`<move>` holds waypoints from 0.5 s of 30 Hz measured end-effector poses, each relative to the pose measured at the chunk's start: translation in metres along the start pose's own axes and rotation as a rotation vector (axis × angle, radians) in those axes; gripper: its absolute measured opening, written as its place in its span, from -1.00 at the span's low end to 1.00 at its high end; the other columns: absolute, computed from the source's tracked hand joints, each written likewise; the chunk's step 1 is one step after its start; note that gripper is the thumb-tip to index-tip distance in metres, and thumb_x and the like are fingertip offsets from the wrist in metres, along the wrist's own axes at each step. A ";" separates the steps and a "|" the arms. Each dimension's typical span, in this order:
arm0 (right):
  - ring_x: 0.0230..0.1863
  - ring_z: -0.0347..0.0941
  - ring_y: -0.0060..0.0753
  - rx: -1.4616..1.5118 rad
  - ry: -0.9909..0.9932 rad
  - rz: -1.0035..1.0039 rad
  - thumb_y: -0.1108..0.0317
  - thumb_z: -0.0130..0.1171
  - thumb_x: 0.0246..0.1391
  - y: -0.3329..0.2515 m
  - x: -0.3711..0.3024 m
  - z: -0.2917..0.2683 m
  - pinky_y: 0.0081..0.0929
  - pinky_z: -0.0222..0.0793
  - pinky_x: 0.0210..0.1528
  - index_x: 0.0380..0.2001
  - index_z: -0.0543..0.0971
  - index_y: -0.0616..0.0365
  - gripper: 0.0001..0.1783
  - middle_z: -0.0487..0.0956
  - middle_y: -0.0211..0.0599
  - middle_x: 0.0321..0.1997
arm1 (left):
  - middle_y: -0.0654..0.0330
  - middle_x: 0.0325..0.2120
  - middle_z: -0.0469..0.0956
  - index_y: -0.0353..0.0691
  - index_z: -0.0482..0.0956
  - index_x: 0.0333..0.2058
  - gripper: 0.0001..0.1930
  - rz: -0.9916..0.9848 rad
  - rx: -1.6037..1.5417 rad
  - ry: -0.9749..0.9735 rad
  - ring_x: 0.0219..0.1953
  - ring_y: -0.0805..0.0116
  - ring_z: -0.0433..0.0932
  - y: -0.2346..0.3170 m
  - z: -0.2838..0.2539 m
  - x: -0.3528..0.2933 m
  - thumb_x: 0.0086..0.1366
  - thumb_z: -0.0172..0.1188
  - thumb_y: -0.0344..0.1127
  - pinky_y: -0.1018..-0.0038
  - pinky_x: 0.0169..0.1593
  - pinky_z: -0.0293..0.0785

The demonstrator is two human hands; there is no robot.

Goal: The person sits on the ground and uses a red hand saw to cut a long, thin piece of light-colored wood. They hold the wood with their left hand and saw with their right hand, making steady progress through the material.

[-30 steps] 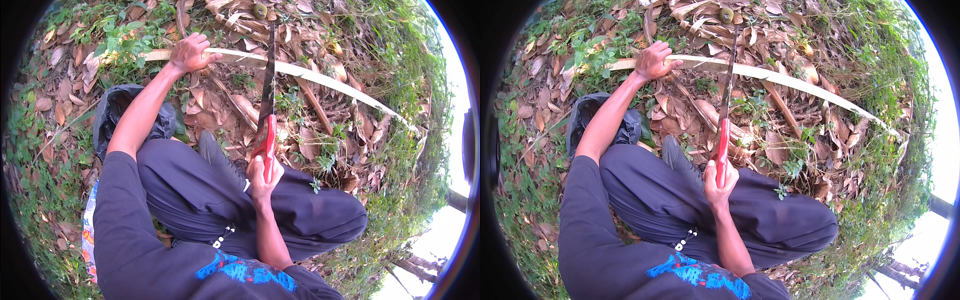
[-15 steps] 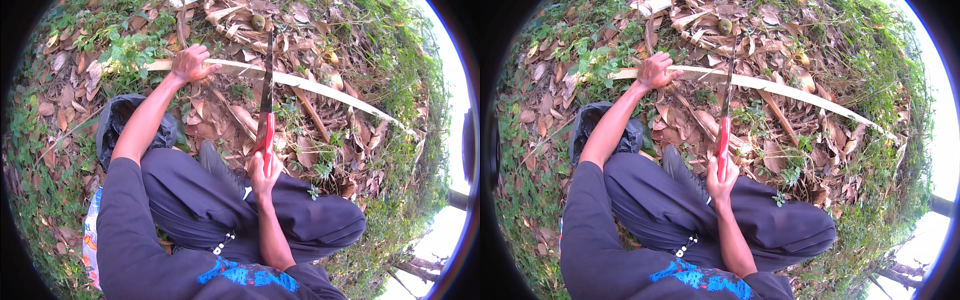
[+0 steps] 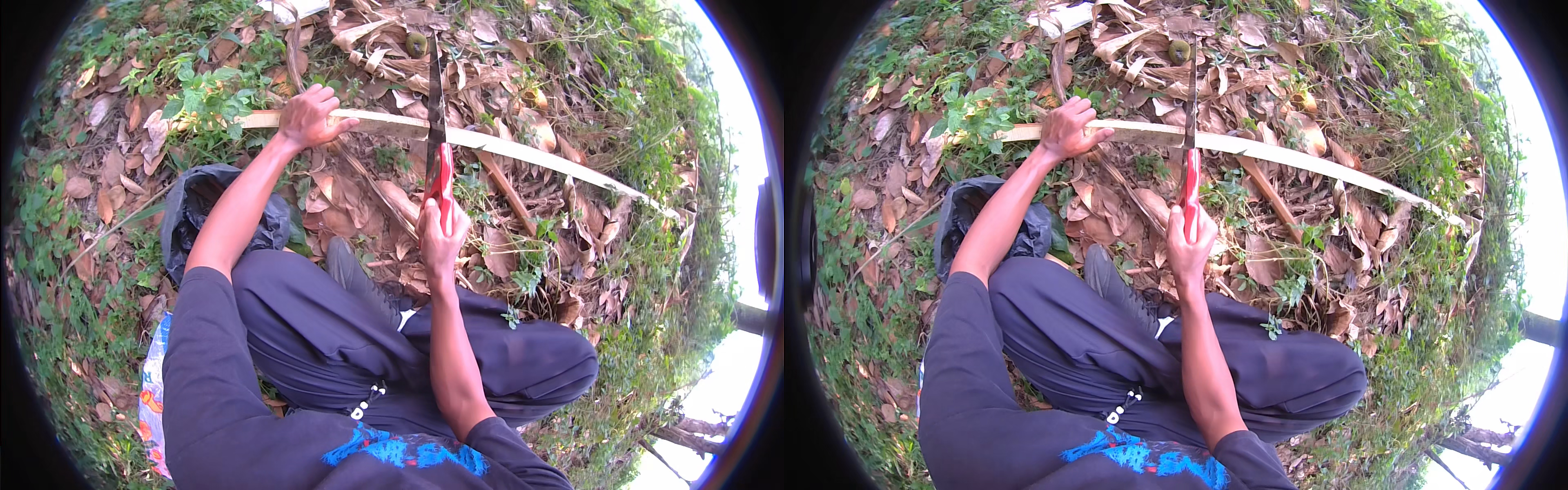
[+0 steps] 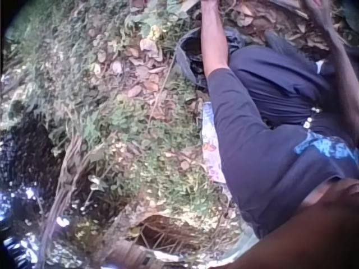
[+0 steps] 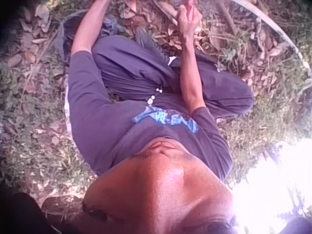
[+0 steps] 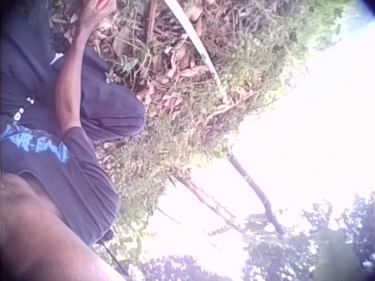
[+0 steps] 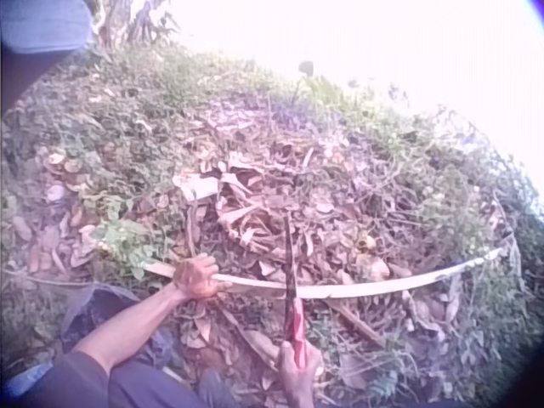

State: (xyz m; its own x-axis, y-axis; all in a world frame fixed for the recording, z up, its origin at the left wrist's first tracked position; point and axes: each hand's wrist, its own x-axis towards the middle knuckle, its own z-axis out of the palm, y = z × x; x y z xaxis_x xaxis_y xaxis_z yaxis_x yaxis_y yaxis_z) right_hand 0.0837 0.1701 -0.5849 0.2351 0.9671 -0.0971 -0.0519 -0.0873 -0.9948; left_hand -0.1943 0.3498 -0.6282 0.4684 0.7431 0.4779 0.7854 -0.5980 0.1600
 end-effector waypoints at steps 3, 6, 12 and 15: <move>-0.65 0.19 -0.77 0.021 -0.002 0.003 0.51 0.11 0.27 0.005 -0.048 -0.009 -0.64 0.08 -0.60 -0.47 0.42 0.18 -0.81 0.33 -0.61 -0.67 | 0.16 -0.53 0.37 -0.26 0.47 -0.58 -0.37 0.010 -0.003 -0.002 -0.40 0.18 0.44 -0.002 -0.002 0.001 0.29 0.20 0.28 0.25 -0.36 0.44; -0.67 0.20 -0.78 0.040 -0.035 0.010 0.52 0.08 0.26 -0.013 -0.082 -0.017 -0.65 0.10 -0.62 -0.37 0.50 0.26 -0.91 0.37 -0.59 -0.66 | 0.14 -0.54 0.36 -0.26 0.43 -0.59 -0.40 0.009 -0.036 0.007 -0.40 0.15 0.44 0.000 -0.002 0.000 0.30 0.22 0.22 0.23 -0.36 0.41; -0.63 0.19 -0.75 -0.145 0.018 -0.145 0.51 0.11 0.24 0.000 -0.045 -0.009 -0.60 0.07 -0.60 -0.43 0.49 0.25 -0.87 0.35 -0.56 -0.66 | 0.12 -0.53 0.36 -0.28 0.46 -0.59 -0.41 0.007 -0.049 -0.039 -0.39 0.12 0.45 -0.003 0.000 0.001 0.31 0.22 0.20 0.21 -0.34 0.42; -0.64 0.19 -0.72 -0.081 0.018 -0.096 0.51 0.11 0.22 0.005 0.001 -0.002 -0.56 0.08 -0.59 -0.47 0.46 0.23 -0.84 0.34 -0.54 -0.66 | 0.17 -0.54 0.38 -0.26 0.49 -0.61 -0.29 0.012 -0.014 -0.023 -0.40 0.25 0.43 -0.004 0.000 0.003 0.33 0.08 0.37 0.28 -0.38 0.44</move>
State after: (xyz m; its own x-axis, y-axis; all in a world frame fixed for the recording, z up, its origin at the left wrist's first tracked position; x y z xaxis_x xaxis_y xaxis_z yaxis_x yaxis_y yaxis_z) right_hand 0.0860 0.1698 -0.5896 0.2526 0.9676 -0.0015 0.0501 -0.0146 -0.9986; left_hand -0.1961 0.3547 -0.6275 0.4869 0.7428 0.4596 0.7744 -0.6105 0.1662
